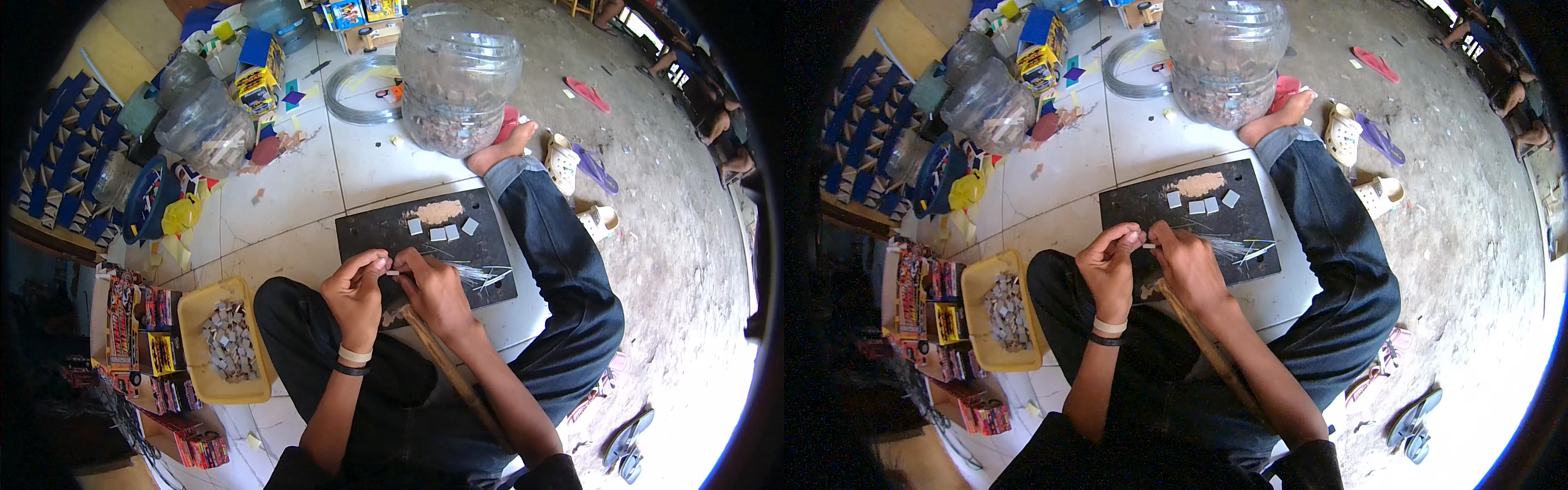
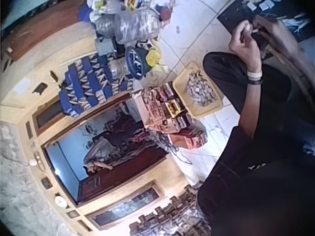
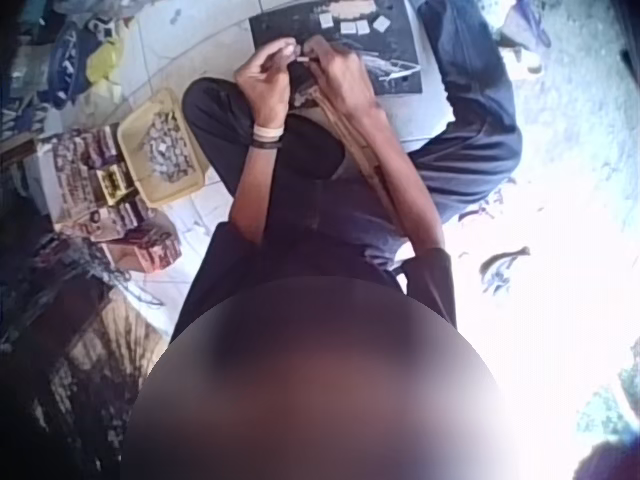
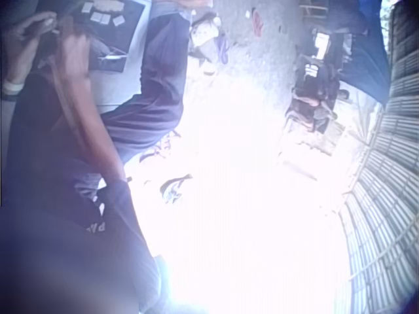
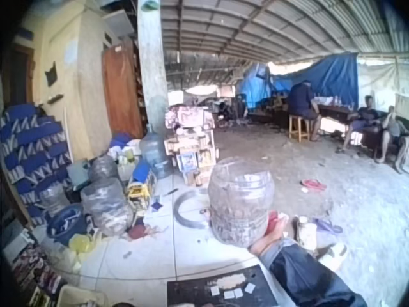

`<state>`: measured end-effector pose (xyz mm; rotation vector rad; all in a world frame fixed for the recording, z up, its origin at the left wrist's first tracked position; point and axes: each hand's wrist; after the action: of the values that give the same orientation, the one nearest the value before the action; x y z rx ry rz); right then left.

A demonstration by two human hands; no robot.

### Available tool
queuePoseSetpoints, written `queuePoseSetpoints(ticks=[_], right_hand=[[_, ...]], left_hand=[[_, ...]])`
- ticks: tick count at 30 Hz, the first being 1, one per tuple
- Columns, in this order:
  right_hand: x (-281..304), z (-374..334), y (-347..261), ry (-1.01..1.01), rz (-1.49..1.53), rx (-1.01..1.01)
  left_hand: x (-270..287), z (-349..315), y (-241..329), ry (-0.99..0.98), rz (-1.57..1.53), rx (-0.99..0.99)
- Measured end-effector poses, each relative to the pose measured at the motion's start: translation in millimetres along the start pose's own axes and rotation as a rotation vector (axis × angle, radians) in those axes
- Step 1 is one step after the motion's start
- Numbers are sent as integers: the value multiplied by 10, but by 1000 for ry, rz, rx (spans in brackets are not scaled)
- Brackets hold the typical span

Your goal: The person sits on the floor and repeatedly inserts a thin metal wire into small rectangular blocks, then taps the wire with a wooden stick to secure it. The person places the finished items into a large plastic container.

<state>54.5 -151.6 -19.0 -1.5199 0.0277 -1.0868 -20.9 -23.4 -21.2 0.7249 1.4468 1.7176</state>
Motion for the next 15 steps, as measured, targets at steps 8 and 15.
queuePoseSetpoints(ticks=[8,15], right_hand=[[-17,10,6,30,35,14],[7,17,-23,31,9,-7]], left_hand=[[-39,-18,-51,0,9,4],[-27,-37,-82,19,-104,34]])
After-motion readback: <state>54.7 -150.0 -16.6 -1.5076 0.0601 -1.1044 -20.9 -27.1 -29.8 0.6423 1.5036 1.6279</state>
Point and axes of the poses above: each hand's wrist, its own z-axis towards the middle knuckle, its own x-axis out of the back of the hand, y = z × x, and after that the axes turned 12 degrees about -y, right-handed
